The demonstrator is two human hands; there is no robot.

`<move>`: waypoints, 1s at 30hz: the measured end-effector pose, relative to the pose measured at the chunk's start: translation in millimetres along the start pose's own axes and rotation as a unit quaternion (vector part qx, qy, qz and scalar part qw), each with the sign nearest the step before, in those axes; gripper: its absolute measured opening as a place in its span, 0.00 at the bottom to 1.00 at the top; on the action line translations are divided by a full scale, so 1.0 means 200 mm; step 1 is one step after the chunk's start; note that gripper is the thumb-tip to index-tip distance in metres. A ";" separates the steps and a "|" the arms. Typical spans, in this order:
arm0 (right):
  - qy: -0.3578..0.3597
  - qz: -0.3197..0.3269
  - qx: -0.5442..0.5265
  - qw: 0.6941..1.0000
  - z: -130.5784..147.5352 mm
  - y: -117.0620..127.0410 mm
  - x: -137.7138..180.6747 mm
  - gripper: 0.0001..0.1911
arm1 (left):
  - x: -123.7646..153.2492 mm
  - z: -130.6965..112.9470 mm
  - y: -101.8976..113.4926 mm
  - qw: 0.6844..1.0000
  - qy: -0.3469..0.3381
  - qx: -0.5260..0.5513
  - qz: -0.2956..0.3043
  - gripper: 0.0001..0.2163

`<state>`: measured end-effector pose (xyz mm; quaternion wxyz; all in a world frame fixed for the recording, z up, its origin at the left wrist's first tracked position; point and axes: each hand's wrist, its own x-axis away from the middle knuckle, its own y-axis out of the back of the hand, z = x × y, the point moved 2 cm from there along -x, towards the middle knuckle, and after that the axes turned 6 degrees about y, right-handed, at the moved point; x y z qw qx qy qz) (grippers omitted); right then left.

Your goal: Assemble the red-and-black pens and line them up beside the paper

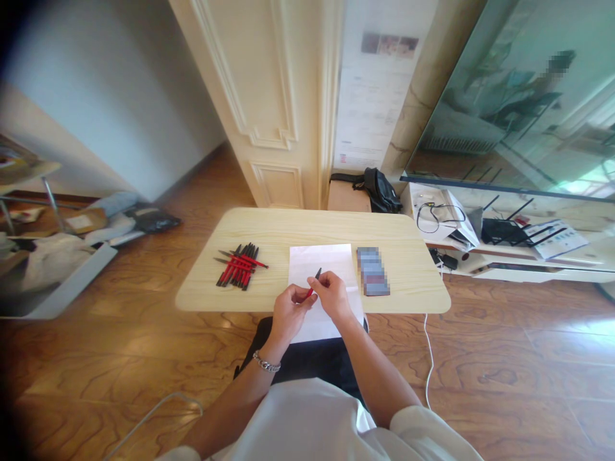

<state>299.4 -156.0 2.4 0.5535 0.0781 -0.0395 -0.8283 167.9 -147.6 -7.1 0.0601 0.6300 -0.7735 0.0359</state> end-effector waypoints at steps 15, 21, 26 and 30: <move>-0.030 0.021 -0.155 0.987 0.04 0.03 0.00 0.14 | 0.02 0.01 -0.04 0.984 0.093 0.118 0.098 0.15; -0.044 0.022 -0.195 0.979 0.06 0.01 0.02 0.18 | 0.02 0.01 -0.04 0.978 0.115 0.129 0.115 0.15; -0.049 0.035 -0.188 0.980 0.05 0.04 0.00 0.19 | 0.02 0.01 -0.05 0.972 0.131 0.143 0.131 0.16; -0.034 0.009 -0.157 0.987 0.03 0.03 0.00 0.14 | 0.03 0.02 -0.06 0.976 0.129 0.137 0.107 0.14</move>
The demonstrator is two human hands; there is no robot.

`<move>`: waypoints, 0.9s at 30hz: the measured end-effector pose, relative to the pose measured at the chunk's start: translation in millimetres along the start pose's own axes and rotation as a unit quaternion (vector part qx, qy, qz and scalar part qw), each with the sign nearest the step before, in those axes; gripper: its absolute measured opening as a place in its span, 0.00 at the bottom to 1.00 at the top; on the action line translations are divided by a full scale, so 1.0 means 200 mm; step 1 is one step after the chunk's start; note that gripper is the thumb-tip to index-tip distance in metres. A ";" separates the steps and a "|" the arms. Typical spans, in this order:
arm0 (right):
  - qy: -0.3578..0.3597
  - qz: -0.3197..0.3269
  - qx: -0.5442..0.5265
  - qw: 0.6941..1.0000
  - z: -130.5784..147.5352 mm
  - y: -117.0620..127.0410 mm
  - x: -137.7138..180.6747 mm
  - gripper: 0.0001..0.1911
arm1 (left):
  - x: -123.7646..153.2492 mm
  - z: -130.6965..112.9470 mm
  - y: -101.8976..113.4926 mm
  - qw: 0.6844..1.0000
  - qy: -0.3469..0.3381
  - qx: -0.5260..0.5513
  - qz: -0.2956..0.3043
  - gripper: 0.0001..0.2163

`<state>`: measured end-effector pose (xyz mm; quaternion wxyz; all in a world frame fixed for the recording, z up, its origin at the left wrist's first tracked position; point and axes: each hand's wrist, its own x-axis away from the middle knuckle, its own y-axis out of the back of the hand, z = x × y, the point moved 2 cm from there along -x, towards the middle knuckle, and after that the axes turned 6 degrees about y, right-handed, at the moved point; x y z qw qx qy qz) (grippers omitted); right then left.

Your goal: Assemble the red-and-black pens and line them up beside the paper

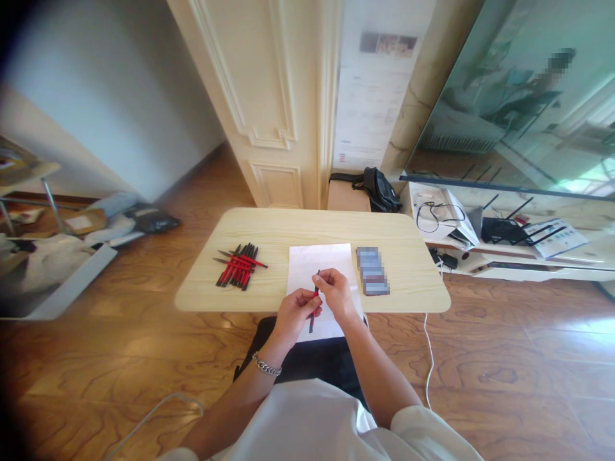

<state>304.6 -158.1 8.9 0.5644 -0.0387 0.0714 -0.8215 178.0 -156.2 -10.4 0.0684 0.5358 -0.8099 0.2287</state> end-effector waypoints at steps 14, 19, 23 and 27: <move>-0.009 0.023 0.007 1.000 0.01 0.00 0.00 0.15 | 0.00 0.00 0.00 0.999 0.020 0.013 0.024 0.17; -0.027 0.065 -0.016 0.997 0.01 0.00 0.01 0.18 | 0.00 0.01 0.00 0.999 0.022 0.020 0.034 0.17; -0.015 0.044 0.025 0.999 0.01 0.00 0.01 0.15 | -0.01 0.03 0.00 0.999 0.022 0.018 0.018 0.16; -0.026 0.058 0.001 0.998 0.01 0.00 0.01 0.18 | -0.01 0.03 0.00 0.998 0.028 0.025 0.045 0.16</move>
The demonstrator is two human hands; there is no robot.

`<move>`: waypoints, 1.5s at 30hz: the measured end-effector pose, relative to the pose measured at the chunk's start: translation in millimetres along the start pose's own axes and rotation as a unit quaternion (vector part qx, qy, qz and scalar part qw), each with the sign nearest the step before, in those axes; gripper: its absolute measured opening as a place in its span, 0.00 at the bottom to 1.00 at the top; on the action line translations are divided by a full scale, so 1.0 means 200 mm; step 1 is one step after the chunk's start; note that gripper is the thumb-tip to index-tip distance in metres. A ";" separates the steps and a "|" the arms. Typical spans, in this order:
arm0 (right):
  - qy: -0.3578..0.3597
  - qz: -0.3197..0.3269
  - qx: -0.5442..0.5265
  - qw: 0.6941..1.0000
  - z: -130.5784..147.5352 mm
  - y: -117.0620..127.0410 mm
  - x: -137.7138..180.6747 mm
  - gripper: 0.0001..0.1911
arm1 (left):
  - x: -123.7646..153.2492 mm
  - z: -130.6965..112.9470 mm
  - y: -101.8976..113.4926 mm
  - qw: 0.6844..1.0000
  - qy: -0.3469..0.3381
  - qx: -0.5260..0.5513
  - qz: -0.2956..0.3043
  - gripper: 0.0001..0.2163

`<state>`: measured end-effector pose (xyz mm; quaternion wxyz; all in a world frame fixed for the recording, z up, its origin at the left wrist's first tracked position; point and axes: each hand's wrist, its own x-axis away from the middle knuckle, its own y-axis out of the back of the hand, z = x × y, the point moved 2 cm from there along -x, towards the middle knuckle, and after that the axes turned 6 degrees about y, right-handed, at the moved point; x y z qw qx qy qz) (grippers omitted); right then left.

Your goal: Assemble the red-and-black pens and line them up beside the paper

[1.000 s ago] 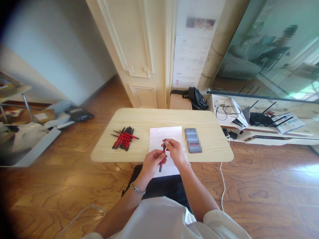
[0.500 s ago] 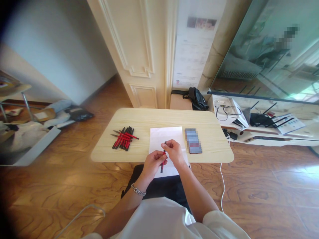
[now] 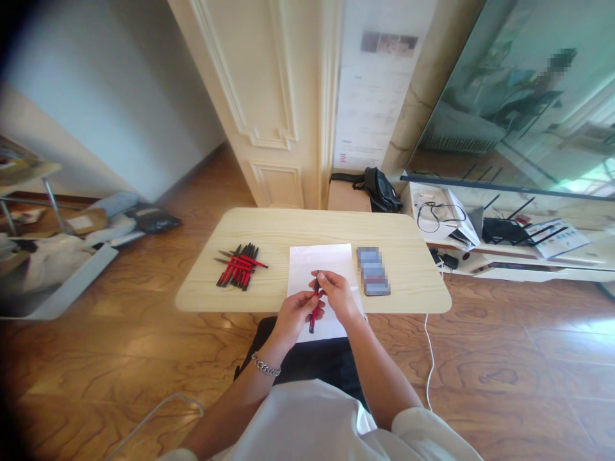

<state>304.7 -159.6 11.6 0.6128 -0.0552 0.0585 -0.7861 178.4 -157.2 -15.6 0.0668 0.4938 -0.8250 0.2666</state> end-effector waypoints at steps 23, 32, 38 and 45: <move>0.057 -0.128 0.151 0.979 -0.02 -0.01 0.02 0.16 | 0.01 -0.02 0.01 0.985 -0.073 -0.135 -0.072 0.13; 0.034 -0.082 0.078 0.993 -0.02 0.02 0.01 0.16 | -0.01 0.02 0.00 0.989 -0.055 -0.123 -0.067 0.13; 0.037 -0.110 0.131 0.985 -0.01 0.00 0.03 0.16 | 0.01 0.01 0.01 0.975 -0.090 -0.182 -0.093 0.12; 0.058 -0.062 0.123 0.989 -0.01 0.04 0.04 0.21 | -0.02 -0.07 0.00 0.991 -0.093 -0.064 -0.071 0.15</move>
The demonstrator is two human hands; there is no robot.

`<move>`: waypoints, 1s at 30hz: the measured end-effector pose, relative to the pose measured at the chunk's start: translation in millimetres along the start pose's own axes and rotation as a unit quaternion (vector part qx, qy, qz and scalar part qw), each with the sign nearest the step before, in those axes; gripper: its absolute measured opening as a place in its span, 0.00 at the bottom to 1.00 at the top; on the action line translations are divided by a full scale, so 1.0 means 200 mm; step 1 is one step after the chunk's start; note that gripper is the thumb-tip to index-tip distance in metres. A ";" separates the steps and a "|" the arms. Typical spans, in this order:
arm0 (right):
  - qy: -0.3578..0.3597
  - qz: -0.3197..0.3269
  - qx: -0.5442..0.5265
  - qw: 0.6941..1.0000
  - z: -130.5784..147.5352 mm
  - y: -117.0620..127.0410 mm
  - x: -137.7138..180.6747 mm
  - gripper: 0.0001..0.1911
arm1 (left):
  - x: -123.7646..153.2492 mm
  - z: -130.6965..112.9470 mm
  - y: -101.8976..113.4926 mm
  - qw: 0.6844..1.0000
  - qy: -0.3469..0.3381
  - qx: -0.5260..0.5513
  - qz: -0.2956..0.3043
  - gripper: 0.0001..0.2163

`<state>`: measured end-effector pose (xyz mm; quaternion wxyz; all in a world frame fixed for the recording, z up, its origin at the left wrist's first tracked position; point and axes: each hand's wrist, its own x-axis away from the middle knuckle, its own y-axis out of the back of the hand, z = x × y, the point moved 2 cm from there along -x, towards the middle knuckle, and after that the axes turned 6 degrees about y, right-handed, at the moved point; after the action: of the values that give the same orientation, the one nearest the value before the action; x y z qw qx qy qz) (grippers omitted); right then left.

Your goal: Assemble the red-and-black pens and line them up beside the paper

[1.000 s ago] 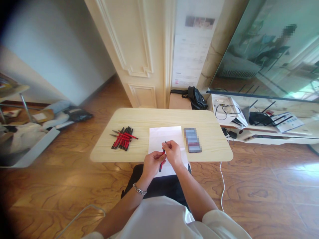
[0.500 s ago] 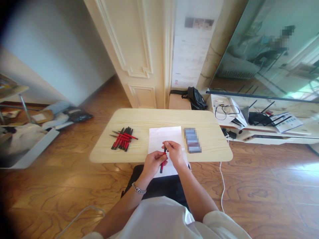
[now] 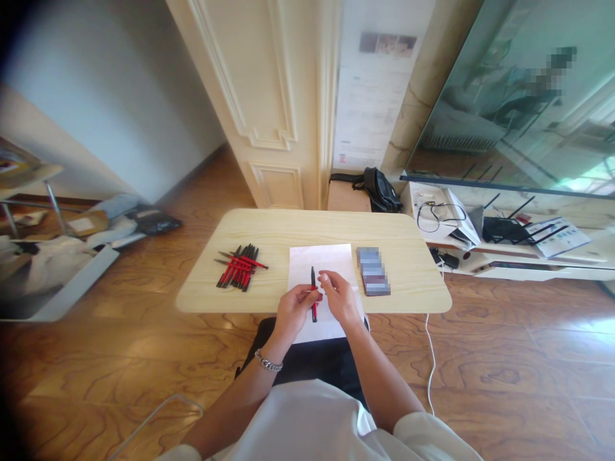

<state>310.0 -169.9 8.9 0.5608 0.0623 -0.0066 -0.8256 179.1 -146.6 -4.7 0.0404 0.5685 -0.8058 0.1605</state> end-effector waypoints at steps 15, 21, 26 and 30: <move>-0.057 -0.113 -0.288 0.949 0.01 -0.05 0.04 0.15 | -0.03 -0.10 -0.11 0.987 -0.006 0.154 0.041 0.17; 0.012 -0.132 -0.353 0.926 0.05 0.06 -0.16 0.13 | -0.04 -0.04 0.00 0.999 -0.034 0.009 0.010 0.17; -0.013 -0.099 -0.353 0.930 0.00 0.14 -0.30 0.19 | -0.07 0.00 0.13 0.994 -0.074 -0.066 -0.050 0.12; -0.042 -0.089 -0.356 0.929 -0.03 0.14 -0.33 0.27 | -0.09 -0.01 0.20 0.988 -0.090 -0.083 -0.089 0.12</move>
<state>360.5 -118.4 10.6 0.4694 -0.1761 0.2696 -0.8222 148.5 -118.2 -15.3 0.0284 0.6449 -0.7629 0.0371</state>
